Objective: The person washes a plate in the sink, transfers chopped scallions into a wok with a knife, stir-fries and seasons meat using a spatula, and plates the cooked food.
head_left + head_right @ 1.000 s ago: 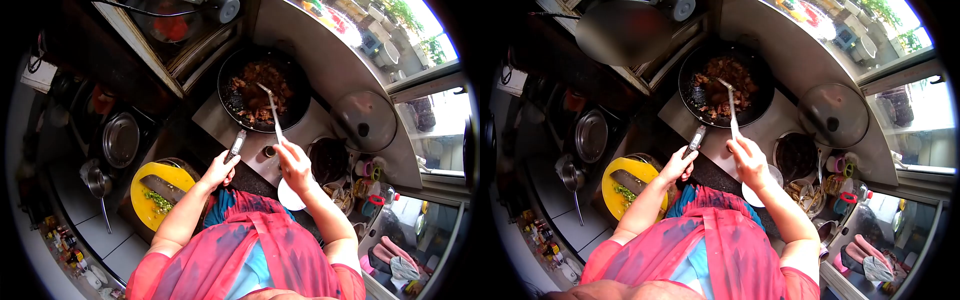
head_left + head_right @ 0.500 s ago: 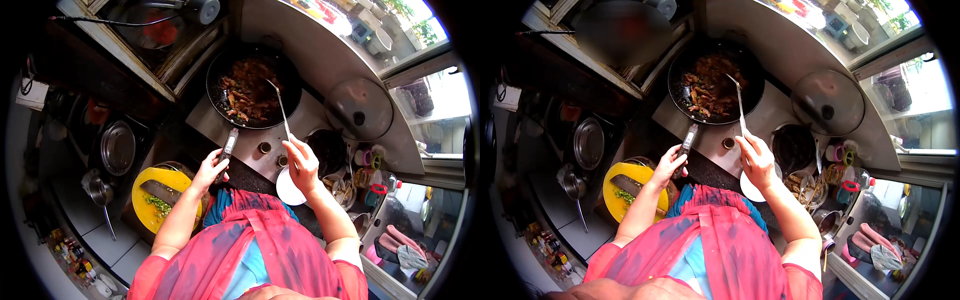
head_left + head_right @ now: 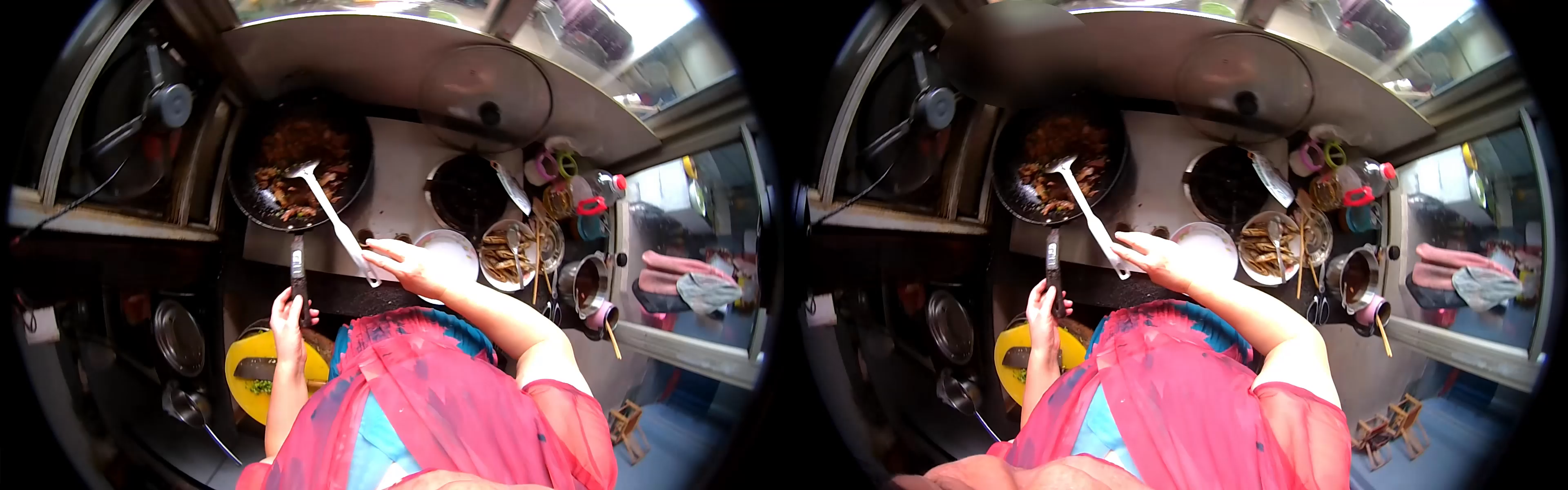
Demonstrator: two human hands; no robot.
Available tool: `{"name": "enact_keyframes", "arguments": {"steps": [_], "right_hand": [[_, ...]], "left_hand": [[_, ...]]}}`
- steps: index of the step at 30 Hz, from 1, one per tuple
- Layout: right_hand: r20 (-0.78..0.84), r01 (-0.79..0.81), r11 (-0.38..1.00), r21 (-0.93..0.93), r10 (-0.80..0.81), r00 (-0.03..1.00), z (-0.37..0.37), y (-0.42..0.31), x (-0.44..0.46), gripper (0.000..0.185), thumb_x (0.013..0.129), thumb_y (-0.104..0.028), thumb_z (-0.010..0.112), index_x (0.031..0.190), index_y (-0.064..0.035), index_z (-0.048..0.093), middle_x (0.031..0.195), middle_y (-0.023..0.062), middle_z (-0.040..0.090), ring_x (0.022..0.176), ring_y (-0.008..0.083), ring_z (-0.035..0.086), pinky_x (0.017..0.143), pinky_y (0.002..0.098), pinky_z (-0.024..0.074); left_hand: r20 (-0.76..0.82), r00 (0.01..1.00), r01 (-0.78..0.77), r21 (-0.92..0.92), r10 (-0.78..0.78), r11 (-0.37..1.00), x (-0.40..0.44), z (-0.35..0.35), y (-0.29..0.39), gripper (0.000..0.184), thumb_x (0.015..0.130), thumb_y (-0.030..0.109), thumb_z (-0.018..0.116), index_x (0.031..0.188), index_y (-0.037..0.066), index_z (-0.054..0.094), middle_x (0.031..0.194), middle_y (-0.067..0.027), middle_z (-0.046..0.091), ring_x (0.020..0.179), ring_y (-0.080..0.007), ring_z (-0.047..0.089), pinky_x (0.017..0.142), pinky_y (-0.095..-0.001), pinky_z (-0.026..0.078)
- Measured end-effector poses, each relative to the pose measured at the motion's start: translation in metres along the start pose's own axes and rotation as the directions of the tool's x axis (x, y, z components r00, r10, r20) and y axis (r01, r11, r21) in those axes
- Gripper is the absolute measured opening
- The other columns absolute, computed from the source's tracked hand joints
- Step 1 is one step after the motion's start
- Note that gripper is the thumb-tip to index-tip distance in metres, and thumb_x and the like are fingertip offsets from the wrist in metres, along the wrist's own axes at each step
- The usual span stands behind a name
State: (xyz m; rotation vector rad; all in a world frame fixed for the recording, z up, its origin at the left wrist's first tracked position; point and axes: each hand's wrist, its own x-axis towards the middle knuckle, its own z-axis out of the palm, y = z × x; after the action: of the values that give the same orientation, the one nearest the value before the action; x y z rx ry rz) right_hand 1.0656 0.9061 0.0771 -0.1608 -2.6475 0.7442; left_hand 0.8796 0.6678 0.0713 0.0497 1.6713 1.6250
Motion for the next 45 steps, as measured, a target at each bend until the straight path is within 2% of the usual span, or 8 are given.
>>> {"name": "enact_keyframes", "arguments": {"steps": [5,7,9,13,15,27,33,45], "right_hand": [[-0.507,-0.202,0.97,-0.134,0.108,0.855,-0.083,0.037,-0.044,0.029,0.075,0.007,0.063,0.1,-0.0064,0.07,0.097,0.0123,0.07,0.089,0.029,0.067,0.078,0.0348,0.0559],[-0.698,-0.472,0.88,0.052,0.37,0.614,-0.12,0.062,-0.06,0.014,0.089,0.0,0.058,0.098,-0.0021,0.068,0.096,0.0125,0.069,0.084,0.0244,0.068,0.074,0.0325,0.0551],[-0.63,-0.47,0.672,0.573,0.727,0.272,-0.133,0.13,-0.098,0.018,0.094,-0.005,0.056,0.108,-0.0006,0.067,0.099,0.0084,0.07,0.083,0.0136,0.066,0.069,0.0278,0.0552],[-0.529,-0.778,0.339,0.528,0.849,0.01,-0.148,0.26,-0.163,0.026,0.084,-0.013,0.064,0.108,-0.0023,0.069,0.094,0.0144,0.072,0.083,0.0226,0.07,0.069,0.0347,0.0569],[-0.665,-0.917,0.319,0.238,0.742,0.085,-0.15,0.302,-0.175,0.027,0.081,-0.019,0.067,0.104,-0.006,0.072,0.095,0.0165,0.072,0.09,0.0305,0.07,0.079,0.0392,0.0542],[-0.534,-0.984,0.063,0.167,0.845,-0.036,-0.165,0.349,-0.151,0.024,0.081,-0.032,0.067,0.095,-0.014,0.075,0.094,0.0166,0.07,0.094,0.0379,0.066,0.081,0.0445,0.0527],[-0.752,-0.971,0.2,0.13,0.658,0.035,-0.17,0.329,-0.17,0.017,0.08,-0.023,0.067,0.088,-0.009,0.073,0.084,0.0196,0.069,0.084,0.0395,0.066,0.075,0.0467,0.0527],[-0.656,-0.969,0.226,0.096,0.747,0.108,-0.157,0.341,-0.166,0.019,0.076,-0.027,0.07,0.082,-0.0094,0.074,0.082,0.0178,0.069,0.082,0.0382,0.067,0.074,0.0449,0.0531]], "left_hand": [[-0.085,0.995,-0.042,0.072,0.048,0.997,-0.015,0.01,0.008,0.034,0.095,0.014,0.059,0.127,0.004,0.05,0.1,-0.0061,0.058,0.079,-0.0136,0.063,0.062,-0.024,0.055],[-0.122,0.991,-0.049,0.082,0.058,0.995,-0.018,0.013,0.009,0.034,0.095,0.013,0.058,0.127,0.004,0.05,0.104,-0.0066,0.057,0.082,-0.0137,0.063,0.064,-0.0241,0.055],[-0.149,0.987,-0.044,0.092,0.057,0.995,-0.019,0.015,0.008,0.035,0.095,0.011,0.058,0.128,0.005,0.05,0.107,-0.0067,0.056,0.084,-0.0139,0.062,0.067,-0.0261,0.055],[-0.234,0.969,-0.045,0.149,0.079,0.988,-0.017,0.012,0.003,0.035,0.094,0.012,0.059,0.128,0.011,0.052,0.118,-0.0073,0.048,0.096,-0.0149,0.054,0.07,-0.0302,0.055],[-0.26,0.961,-0.059,0.138,0.093,0.989,-0.02,0.015,0.004,0.035,0.094,0.012,0.059,0.128,0.011,0.052,0.116,-0.0062,0.048,0.096,-0.0143,0.054,0.071,-0.0306,0.054],[-0.35,0.93,-0.043,0.187,0.107,0.981,-0.022,0.021,0.005,0.034,0.094,0.012,0.058,0.128,0.014,0.052,0.116,-0.004,0.047,0.098,-0.0141,0.052,0.072,-0.0321,0.053],[-0.351,0.932,-0.021,0.202,0.092,0.979,-0.02,0.017,0.004,0.035,0.094,0.014,0.058,0.129,0.014,0.052,0.119,-0.0053,0.047,0.102,-0.0156,0.05,0.073,-0.0339,0.053],[-0.362,0.929,-0.002,0.206,0.078,0.979,-0.02,0.018,0.006,0.035,0.095,0.014,0.057,0.13,0.014,0.051,0.121,-0.0057,0.047,0.105,-0.0156,0.05,0.073,-0.0345,0.053]]}}
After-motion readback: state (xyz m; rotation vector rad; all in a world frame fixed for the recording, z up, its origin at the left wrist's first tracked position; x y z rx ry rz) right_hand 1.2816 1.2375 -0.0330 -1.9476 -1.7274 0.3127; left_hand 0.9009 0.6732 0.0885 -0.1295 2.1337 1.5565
